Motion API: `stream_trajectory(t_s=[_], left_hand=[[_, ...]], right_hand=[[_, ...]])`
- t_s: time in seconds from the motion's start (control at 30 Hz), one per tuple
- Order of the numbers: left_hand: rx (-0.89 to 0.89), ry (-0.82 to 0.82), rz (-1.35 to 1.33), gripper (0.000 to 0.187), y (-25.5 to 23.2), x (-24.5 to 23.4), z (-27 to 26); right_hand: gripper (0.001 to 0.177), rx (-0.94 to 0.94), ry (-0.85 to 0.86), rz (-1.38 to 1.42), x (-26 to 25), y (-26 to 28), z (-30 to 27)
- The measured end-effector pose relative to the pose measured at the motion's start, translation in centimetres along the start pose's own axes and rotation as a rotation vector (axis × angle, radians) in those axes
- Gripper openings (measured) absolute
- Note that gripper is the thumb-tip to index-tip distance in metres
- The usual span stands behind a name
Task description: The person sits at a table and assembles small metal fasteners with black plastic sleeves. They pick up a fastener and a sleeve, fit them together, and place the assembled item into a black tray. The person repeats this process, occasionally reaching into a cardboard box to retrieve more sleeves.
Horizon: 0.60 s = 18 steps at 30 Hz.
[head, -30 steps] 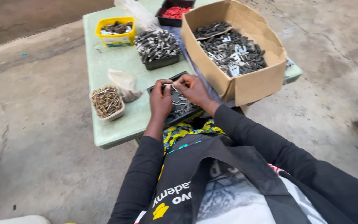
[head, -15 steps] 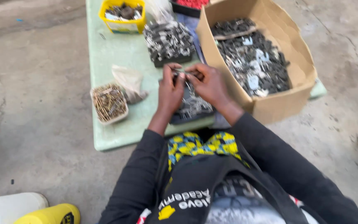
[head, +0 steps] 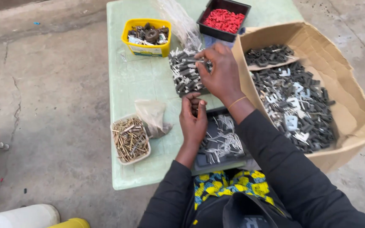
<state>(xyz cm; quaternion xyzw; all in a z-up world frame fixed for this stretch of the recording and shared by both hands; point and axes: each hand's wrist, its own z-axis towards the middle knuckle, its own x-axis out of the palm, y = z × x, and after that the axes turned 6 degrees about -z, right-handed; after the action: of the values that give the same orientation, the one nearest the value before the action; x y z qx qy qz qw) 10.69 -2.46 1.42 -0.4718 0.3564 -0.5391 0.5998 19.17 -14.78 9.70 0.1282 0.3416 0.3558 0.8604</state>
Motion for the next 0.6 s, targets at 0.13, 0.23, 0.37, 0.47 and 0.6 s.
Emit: stream_trajectory(t_s=[0.13,0.23,0.37,0.47,0.6], left_hand=[[-0.013,-0.04,-0.038,0.021,0.4,-0.3,0.3],[-0.013,-0.018,-0.055,0.022,1.1,-0.2,0.5],[-0.005,0.027,-0.05,0.025,1.1,-0.4,0.4],[-0.021,0.052,-0.091,0.024,0.2,0.0,0.2],[-0.017,0.081,-0.051,0.02,-1.1,0.4,0.5]], right_hand=[[0.02,-0.025,0.056,-0.074,3.4,-0.9,-0.5],[0.02,0.011,0.054,-0.109,3.2,0.0,-1.0],[0.02,0.105,-0.001,0.003,0.0,2.7,-3.5],[0.016,0.149,0.04,0.066,-4.7,4.9,-5.6],[0.019,0.208,0.125,0.138,-12.1,6.7,-7.2]])
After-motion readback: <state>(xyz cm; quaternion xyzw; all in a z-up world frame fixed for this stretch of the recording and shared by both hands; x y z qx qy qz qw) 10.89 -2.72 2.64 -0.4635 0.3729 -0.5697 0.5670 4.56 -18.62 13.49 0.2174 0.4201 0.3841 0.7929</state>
